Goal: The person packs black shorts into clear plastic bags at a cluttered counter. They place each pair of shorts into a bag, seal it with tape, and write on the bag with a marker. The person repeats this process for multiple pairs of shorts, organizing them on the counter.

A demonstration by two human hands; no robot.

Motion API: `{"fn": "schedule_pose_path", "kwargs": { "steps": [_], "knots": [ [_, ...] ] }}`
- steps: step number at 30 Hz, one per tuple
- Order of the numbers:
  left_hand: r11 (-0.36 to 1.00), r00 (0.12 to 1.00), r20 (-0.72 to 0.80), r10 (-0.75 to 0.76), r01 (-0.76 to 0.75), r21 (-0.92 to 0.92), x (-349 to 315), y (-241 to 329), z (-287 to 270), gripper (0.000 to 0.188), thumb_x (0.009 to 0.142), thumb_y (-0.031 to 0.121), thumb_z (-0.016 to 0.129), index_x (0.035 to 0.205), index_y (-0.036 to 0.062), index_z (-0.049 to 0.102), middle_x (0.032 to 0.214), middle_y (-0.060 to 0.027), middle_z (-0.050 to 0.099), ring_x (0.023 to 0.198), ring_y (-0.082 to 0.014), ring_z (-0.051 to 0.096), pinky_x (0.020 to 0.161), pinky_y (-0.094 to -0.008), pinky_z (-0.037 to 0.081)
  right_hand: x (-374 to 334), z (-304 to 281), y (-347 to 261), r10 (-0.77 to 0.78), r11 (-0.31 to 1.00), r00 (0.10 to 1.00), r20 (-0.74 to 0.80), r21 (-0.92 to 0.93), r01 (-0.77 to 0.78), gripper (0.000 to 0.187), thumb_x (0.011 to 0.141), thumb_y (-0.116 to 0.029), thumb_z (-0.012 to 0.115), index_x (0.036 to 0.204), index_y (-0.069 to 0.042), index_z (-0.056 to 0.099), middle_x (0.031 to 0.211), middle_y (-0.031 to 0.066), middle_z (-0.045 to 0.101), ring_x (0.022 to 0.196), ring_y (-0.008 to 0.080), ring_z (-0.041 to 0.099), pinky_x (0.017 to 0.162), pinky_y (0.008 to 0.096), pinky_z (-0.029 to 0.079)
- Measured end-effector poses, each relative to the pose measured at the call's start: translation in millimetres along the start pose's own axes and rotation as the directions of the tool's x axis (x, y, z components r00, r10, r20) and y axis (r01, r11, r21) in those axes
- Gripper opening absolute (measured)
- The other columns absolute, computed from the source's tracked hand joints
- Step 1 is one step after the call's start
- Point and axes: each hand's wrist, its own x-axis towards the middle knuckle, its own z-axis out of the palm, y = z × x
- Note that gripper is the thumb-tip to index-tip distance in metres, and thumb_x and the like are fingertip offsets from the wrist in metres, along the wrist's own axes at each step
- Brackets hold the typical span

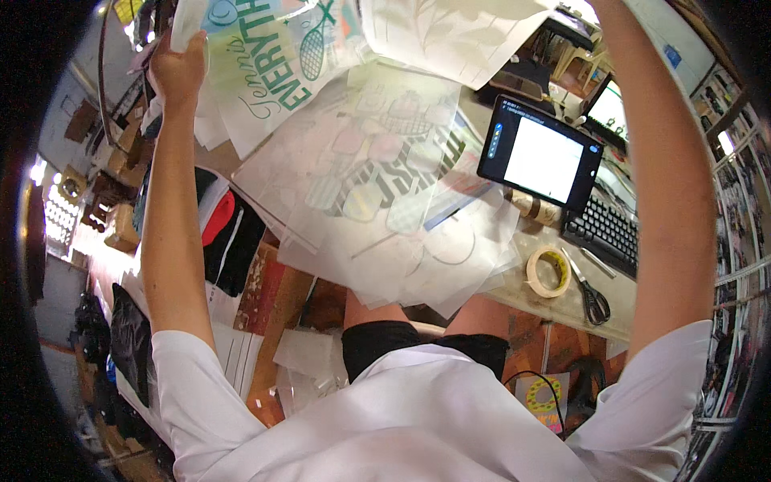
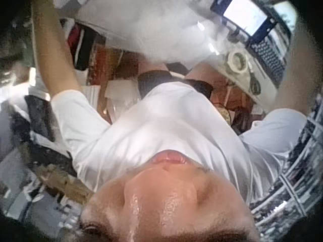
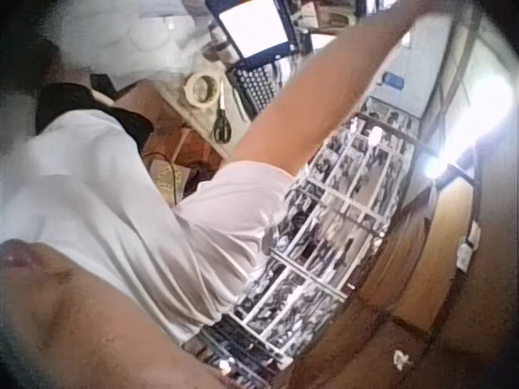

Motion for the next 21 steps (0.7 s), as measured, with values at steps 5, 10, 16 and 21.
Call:
{"fn": "schedule_pose_path", "kwargs": {
  "steps": [5, 10, 16, 21],
  "knots": [
    [0.974, 0.973, 0.172, 0.156, -0.181, 0.139, -56.5, 78.8, -17.4, 0.034, 0.077, 0.011, 0.064, 0.110, 0.0067, 0.065, 0.093, -0.0194, 0.067, 0.088, -0.0400, 0.063, 0.077, -0.0442, 0.051, -9.7, -95.6, -99.2, 0.065, 0.963, 0.853, -0.517, -0.190, -0.189, 0.030, 0.093, -0.030, 0.056, 0.116, -0.009, 0.058, 0.094, 0.0086, 0.069, 0.073, 0.0177, 0.065, 0.064, 0.0298, 0.051],
    [0.978, 0.765, 0.614, 0.197, -0.109, -0.177, -196.1, 124.6, -56.0, 0.044, 0.059, -0.005, 0.061, 0.102, 0.0065, 0.064, 0.094, -0.0124, 0.065, 0.087, -0.0330, 0.063, 0.073, -0.0419, 0.050, -15.5, -148.0, -135.9, -0.114, 0.940, 0.883, -0.456, -0.338, -0.054, 0.029, 0.093, -0.032, 0.056, 0.109, -0.009, 0.058, 0.093, 0.0081, 0.069, 0.080, 0.0175, 0.065, 0.071, 0.0323, 0.051],
    [0.986, 0.257, 0.966, 0.022, 0.152, -0.063, -242.7, 154.1, -70.8, 0.055, 0.070, 0.031, 0.078, 0.114, 0.0026, 0.062, 0.114, -0.0170, 0.063, 0.108, -0.0349, 0.058, 0.093, -0.0420, 0.045, -20.0, -173.3, -152.0, -0.319, 0.904, 0.944, 0.082, -0.272, 0.329, 0.039, 0.092, -0.041, 0.060, 0.114, -0.008, 0.056, 0.106, 0.0073, 0.065, 0.091, 0.0174, 0.064, 0.079, 0.0335, 0.052],
    [0.902, 0.345, 0.924, 0.167, 0.325, -0.284, -190.0, 172.1, -46.2, 0.095, 0.067, 0.051, 0.081, 0.139, 0.0018, 0.042, 0.141, -0.0209, 0.045, 0.130, -0.0337, 0.044, 0.108, -0.0421, 0.034, -39.5, -108.7, -194.3, -0.205, 0.901, 0.972, -0.113, -0.411, 0.142, 0.035, 0.093, -0.035, 0.061, 0.112, -0.005, 0.062, 0.106, 0.0058, 0.063, 0.094, 0.0146, 0.060, 0.081, 0.0315, 0.051]
  ]
}}
